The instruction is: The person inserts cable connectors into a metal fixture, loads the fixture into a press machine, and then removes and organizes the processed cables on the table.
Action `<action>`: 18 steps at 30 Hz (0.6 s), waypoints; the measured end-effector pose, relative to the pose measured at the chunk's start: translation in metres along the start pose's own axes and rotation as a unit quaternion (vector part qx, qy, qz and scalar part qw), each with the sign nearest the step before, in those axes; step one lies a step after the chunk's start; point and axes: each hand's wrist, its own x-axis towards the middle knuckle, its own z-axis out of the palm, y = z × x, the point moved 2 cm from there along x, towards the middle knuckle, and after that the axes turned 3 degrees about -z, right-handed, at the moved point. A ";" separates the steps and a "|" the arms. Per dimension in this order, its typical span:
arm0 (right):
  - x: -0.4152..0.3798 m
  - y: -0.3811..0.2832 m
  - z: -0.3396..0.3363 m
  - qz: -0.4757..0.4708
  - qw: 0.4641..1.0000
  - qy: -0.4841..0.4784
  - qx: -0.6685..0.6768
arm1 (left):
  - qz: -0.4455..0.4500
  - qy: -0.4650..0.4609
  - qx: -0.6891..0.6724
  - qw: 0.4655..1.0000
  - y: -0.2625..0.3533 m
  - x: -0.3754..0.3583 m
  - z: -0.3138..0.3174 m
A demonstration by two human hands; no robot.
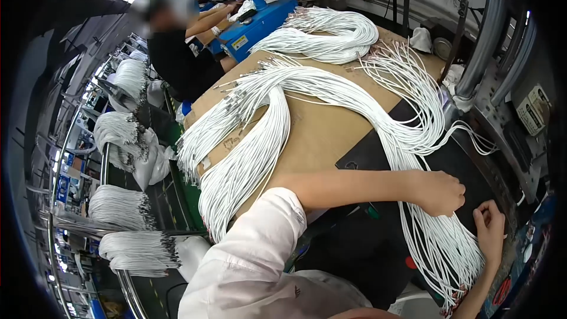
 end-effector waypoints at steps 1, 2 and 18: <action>0.001 -0.004 -0.002 0.005 1.000 -0.008 0.010 | -0.021 -0.018 -0.008 1.000 0.000 0.000 -0.002; 0.000 -0.007 -0.002 0.010 1.000 -0.022 0.019 | -0.045 -0.035 -0.020 0.998 0.000 -0.001 -0.004; -0.053 0.017 -0.074 0.025 0.986 -0.061 0.150 | -0.006 0.300 -0.085 0.950 -0.006 0.002 -0.011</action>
